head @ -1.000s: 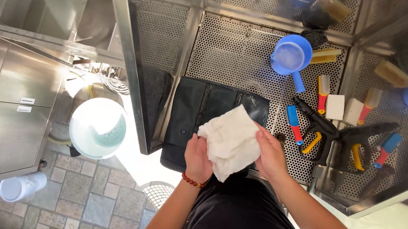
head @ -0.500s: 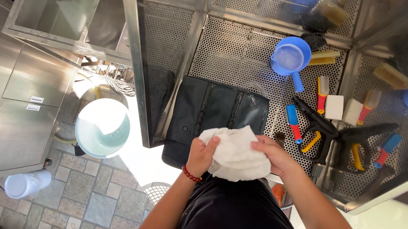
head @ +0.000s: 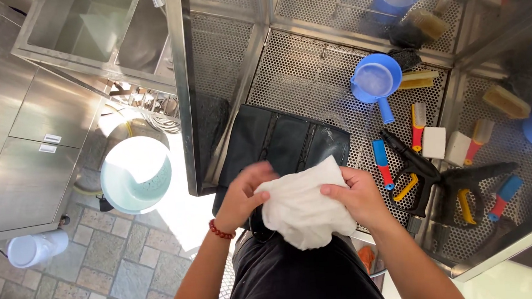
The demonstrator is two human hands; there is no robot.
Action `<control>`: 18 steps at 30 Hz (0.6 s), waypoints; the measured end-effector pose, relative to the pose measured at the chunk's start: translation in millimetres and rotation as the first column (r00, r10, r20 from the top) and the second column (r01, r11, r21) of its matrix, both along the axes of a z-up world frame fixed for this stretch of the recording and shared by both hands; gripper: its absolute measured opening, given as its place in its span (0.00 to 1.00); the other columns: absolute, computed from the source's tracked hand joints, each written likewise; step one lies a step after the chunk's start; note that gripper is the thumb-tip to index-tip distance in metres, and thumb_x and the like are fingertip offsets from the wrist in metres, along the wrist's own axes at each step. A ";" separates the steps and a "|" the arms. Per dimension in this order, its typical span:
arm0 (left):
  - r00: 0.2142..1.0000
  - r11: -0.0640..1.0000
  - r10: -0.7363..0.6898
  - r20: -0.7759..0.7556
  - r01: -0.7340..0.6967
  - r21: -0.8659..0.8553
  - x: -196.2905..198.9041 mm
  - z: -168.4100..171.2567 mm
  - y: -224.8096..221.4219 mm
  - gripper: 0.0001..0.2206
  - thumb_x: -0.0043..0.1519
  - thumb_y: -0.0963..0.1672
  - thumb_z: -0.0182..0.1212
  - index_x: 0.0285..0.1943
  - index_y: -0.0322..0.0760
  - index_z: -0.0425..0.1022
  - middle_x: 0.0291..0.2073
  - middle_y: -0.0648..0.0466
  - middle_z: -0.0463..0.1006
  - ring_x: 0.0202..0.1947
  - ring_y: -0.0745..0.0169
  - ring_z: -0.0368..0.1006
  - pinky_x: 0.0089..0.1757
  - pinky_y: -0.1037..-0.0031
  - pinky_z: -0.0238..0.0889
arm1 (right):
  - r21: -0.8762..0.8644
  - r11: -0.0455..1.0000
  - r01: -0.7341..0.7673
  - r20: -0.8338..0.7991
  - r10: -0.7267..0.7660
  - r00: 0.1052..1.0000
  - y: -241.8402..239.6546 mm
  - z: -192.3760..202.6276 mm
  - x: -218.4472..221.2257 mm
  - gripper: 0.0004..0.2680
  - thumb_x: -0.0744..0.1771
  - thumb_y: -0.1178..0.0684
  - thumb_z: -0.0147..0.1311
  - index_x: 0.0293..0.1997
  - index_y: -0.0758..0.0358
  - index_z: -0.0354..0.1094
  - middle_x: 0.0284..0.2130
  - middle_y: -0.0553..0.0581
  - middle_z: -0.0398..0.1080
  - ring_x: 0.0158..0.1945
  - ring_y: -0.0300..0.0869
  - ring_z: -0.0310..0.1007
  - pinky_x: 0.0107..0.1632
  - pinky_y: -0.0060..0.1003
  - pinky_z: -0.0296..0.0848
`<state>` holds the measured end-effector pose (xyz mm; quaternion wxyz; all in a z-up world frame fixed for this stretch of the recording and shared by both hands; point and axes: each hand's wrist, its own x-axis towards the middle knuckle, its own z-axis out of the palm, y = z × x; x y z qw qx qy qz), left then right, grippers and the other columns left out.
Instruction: Applying cleaning solution with a brush and wiping a black leather bag.
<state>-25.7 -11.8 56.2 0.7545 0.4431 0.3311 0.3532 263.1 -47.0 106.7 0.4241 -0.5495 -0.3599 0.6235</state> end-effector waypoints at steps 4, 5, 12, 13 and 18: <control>0.750 0.791 0.509 -0.422 -0.214 0.574 15.9 42.2 -7.9 0.25 0.59 0.47 0.66 0.65 0.28 0.72 0.60 0.44 0.74 0.58 0.59 0.72 0.55 0.69 0.67 | 0.021 1.000 -0.014 -0.040 0.015 0.999 3.2 12.0 -9.5 0.12 0.63 0.61 0.62 0.50 0.73 0.74 0.40 0.58 0.80 0.40 0.38 0.79 0.44 0.33 0.78; 0.749 0.782 0.518 -0.413 -0.220 0.583 25.2 35.9 -14.0 0.25 0.59 0.47 0.66 0.65 0.28 0.72 0.60 0.44 0.74 0.58 0.59 0.72 0.55 0.69 0.67 | 0.033 0.999 -0.019 -0.036 0.020 0.999 3.9 9.6 -13.0 0.12 0.63 0.61 0.62 0.50 0.73 0.74 0.40 0.58 0.80 0.40 0.38 0.79 0.44 0.33 0.78; 0.967 0.973 0.153 0.205 -0.111 -0.201 57.8 15.8 -35.2 0.32 0.60 0.44 0.67 0.74 0.31 0.60 0.60 0.46 0.73 0.58 0.63 0.71 0.57 0.72 0.65 | -0.086 0.976 -0.198 -0.218 0.176 0.960 -20.1 -32.9 -44.4 0.11 0.67 0.57 0.57 0.53 0.70 0.74 0.40 0.55 0.79 0.40 0.35 0.78 0.43 0.31 0.76; 0.979 0.964 0.174 0.105 -0.147 -0.222 58.9 11.0 -35.4 0.31 0.58 0.40 0.69 0.72 0.27 0.63 0.56 0.43 0.75 0.54 0.60 0.73 0.54 0.69 0.68 | -0.071 0.973 -0.220 -0.069 0.215 0.974 -24.8 -41.0 -46.6 0.11 0.67 0.56 0.56 0.54 0.68 0.74 0.39 0.54 0.79 0.40 0.35 0.77 0.43 0.30 0.76; 0.924 0.847 0.365 0.111 -0.280 -0.451 54.9 -24.8 -41.2 0.30 0.57 0.38 0.67 0.69 0.25 0.63 0.54 0.43 0.76 0.51 0.57 0.76 0.52 0.65 0.71 | -0.012 0.999 -0.035 0.066 0.036 0.997 -25.9 -68.9 -62.1 0.12 0.64 0.59 0.63 0.51 0.68 0.70 0.41 0.54 0.78 0.43 0.37 0.78 0.46 0.32 0.77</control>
